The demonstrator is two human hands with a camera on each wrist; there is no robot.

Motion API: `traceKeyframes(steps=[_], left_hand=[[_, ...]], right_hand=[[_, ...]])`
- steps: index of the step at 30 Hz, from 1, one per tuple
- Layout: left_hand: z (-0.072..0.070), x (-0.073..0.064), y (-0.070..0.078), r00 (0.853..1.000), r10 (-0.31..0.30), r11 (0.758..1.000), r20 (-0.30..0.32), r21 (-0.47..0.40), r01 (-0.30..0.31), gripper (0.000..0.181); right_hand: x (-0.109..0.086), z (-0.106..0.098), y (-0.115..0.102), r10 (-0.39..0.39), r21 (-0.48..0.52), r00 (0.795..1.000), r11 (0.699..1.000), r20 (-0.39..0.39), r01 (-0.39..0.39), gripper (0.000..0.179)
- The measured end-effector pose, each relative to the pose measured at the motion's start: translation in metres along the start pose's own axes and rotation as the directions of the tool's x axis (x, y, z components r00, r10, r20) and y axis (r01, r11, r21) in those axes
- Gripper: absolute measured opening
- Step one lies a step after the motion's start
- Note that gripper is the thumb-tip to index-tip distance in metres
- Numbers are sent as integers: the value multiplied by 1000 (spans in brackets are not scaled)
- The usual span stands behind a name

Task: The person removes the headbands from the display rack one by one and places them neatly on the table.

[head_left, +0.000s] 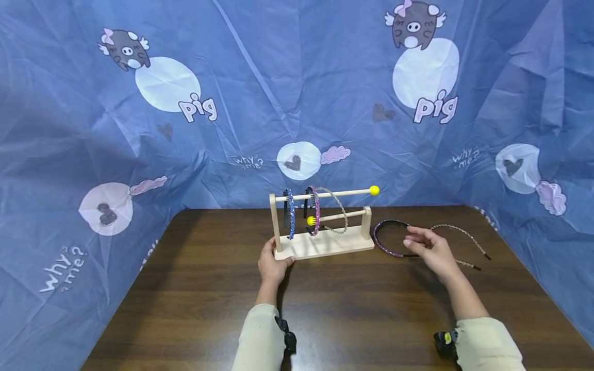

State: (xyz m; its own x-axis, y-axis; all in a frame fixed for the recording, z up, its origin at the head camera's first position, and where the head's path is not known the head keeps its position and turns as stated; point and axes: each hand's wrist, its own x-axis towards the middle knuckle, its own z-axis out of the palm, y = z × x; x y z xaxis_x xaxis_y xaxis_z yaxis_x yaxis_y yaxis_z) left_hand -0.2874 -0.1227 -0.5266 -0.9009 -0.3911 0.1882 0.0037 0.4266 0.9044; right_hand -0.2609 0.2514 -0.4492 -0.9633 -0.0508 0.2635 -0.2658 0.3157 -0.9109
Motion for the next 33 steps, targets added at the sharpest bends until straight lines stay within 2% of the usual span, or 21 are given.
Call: traceKeyframes(steps=[2, 6, 15, 23, 33], left_hand=[[0, 0, -1, 1000, -1, 1000, 1, 3, 1, 73], [0, 0, -2, 1000, -7, 1000, 2, 9, 7, 73], [0, 0, -2, 1000, -6, 1000, 3, 7, 5, 73], [1, 1, 0, 1000, -5, 1000, 3, 11, 5, 73], [0, 0, 1, 1000, 4, 1000, 0, -4, -4, 72]], right_hand=[[0, 4, -2, -10, 15, 1000, 1000, 12, 10, 41], [5, 11, 6, -33, 65, 999, 997, 33, 31, 41], [13, 34, 0, -71, 94, 993, 994, 92, 63, 43], [23, 56, -8, -139, 133, 982, 984, 132, 121, 44], [32, 86, -18, -123, 252, 980, 964, 155, 81, 47]])
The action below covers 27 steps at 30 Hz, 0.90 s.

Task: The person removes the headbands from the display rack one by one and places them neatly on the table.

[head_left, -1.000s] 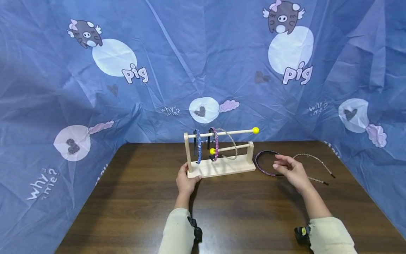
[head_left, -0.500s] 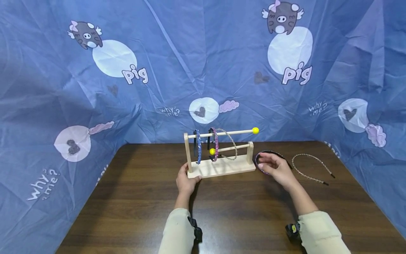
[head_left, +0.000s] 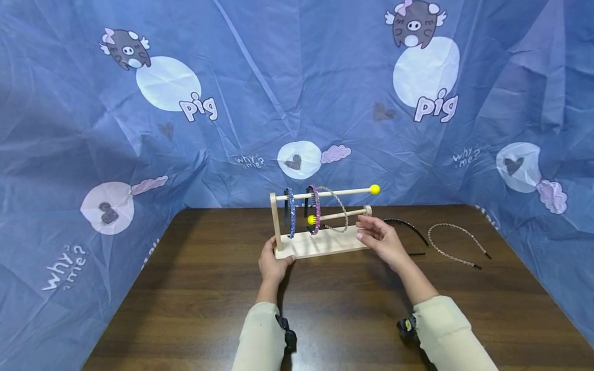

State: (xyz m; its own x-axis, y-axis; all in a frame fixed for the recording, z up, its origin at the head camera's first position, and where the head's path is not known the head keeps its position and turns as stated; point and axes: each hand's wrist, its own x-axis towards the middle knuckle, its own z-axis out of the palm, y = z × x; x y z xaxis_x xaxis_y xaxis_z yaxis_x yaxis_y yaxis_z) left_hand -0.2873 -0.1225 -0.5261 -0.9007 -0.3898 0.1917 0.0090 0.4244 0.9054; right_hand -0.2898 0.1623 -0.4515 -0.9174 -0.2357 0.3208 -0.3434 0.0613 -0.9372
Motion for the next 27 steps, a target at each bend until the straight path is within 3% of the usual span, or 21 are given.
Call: traceKeyframes(steps=[13, 21, 27], left_hand=[[2, 1, -2, 1000, -12, 1000, 2, -2, 12, 73], [3, 1, -2, 1000, 3, 1000, -1, 7, -3, 73], [2, 2, -4, 1000, -2, 1000, -2, 4, 2, 72]], right_hand=[[19, 26, 2, -31, 72, 999, 997, -19, 32, 43], [17, 35, -28, -28, -1, 999, 1000, -29, 28, 31], [20, 38, -35, -15, 3, 999, 1000, -30, 15, 26]])
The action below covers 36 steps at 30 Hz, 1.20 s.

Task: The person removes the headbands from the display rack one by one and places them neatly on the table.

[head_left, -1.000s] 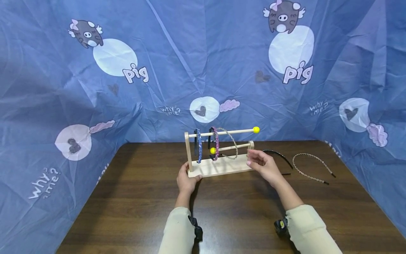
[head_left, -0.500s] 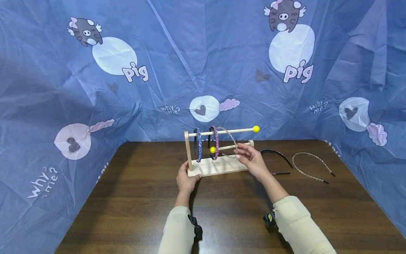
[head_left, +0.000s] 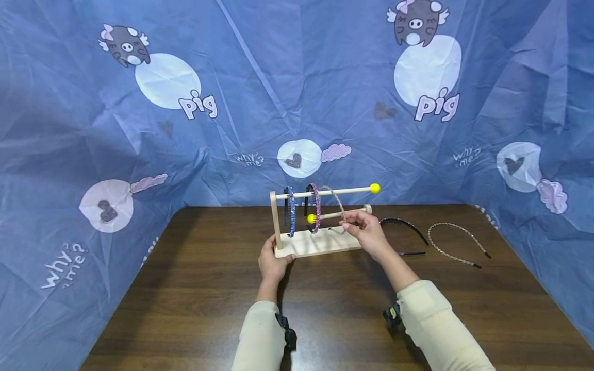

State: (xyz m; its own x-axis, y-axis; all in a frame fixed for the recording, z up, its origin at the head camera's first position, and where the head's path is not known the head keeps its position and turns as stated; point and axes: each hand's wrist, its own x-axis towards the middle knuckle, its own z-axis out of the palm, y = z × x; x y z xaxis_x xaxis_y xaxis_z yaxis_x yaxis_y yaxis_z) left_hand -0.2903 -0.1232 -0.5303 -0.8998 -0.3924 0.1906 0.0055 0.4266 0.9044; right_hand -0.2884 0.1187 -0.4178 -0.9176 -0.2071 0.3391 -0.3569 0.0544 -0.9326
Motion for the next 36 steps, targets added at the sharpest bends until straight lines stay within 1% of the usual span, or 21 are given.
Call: traceKeyframes(steps=[1, 4, 8, 13, 16, 19, 24, 31, 36], left_hand=[[0, 0, 0, 1000, 1, 1000, 0, 1, -1, 72], [-1, 0, 1, 1000, -4, 1000, 1, 0, 4, 72], [-1, -1, 2, 1000, -12, 1000, 2, -4, 12, 72], [-1, -1, 2, 1000, -12, 1000, 2, -4, 12, 73], [-1, -1, 2, 1000, -12, 1000, 2, -7, 12, 73], [-1, -1, 2, 1000, -8, 1000, -3, -8, 8, 73], [0, 0, 1, 1000, 1, 1000, -4, -5, -1, 73], [-1, -1, 2, 1000, 1, 1000, -2, -11, -1, 73], [-1, 0, 2, 1000, 0, 1000, -5, -5, 0, 73]], right_hand=[[1, 0, 0, -4, 13, 1000, 1000, 1, 4, 25], [6, -2, 9, -10, 63, 1000, 998, -5, 10, 23], [11, -7, 22, -16, 97, 1000, 995, -23, 18, 24], [10, -13, 20, -34, 122, 998, 992, -56, 41, 26], [10, -17, 17, -37, 142, 996, 989, -85, 49, 23], [10, -21, 14, -40, 136, 994, 989, -101, 54, 22], [11, -28, 10, -53, 150, 993, 986, -106, 69, 27], [12, -37, 3, -66, 218, 989, 971, -134, 95, 29], [11, -45, -1, -85, 224, 980, 967, -180, 125, 22]])
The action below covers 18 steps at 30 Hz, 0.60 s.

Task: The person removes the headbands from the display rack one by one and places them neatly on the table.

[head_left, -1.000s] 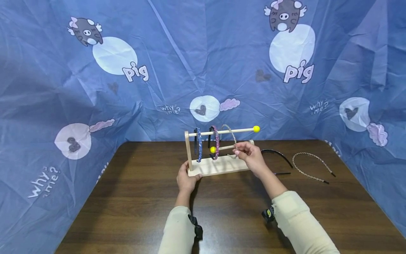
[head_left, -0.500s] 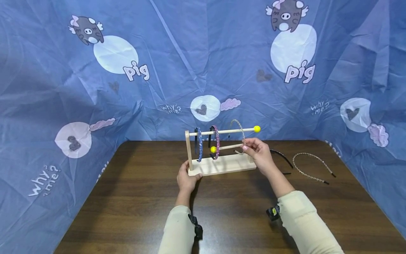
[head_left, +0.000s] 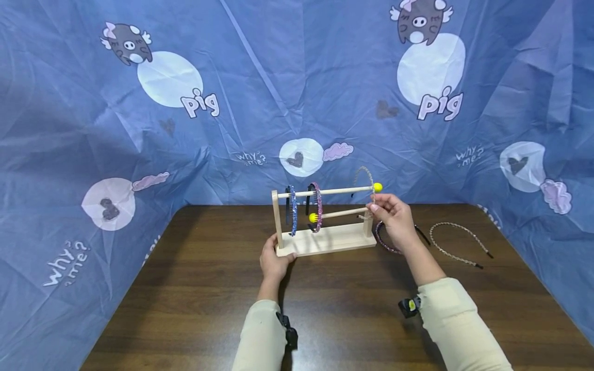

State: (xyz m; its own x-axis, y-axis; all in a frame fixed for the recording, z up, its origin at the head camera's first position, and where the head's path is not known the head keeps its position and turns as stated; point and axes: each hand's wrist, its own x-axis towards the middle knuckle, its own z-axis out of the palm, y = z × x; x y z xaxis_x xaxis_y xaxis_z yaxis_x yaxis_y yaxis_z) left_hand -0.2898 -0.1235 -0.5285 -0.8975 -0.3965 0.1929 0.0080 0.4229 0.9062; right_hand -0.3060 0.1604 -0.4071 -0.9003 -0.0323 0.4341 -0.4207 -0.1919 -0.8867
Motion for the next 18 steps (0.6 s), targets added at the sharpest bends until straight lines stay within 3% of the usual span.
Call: traceKeyframes(steps=[18], left_hand=[[-1, -1, 2, 1000, -7, 1000, 8, 3, 7, 73]], right_hand=[[3, -18, -18, -58, 109, 996, 992, -72, 66, 17]])
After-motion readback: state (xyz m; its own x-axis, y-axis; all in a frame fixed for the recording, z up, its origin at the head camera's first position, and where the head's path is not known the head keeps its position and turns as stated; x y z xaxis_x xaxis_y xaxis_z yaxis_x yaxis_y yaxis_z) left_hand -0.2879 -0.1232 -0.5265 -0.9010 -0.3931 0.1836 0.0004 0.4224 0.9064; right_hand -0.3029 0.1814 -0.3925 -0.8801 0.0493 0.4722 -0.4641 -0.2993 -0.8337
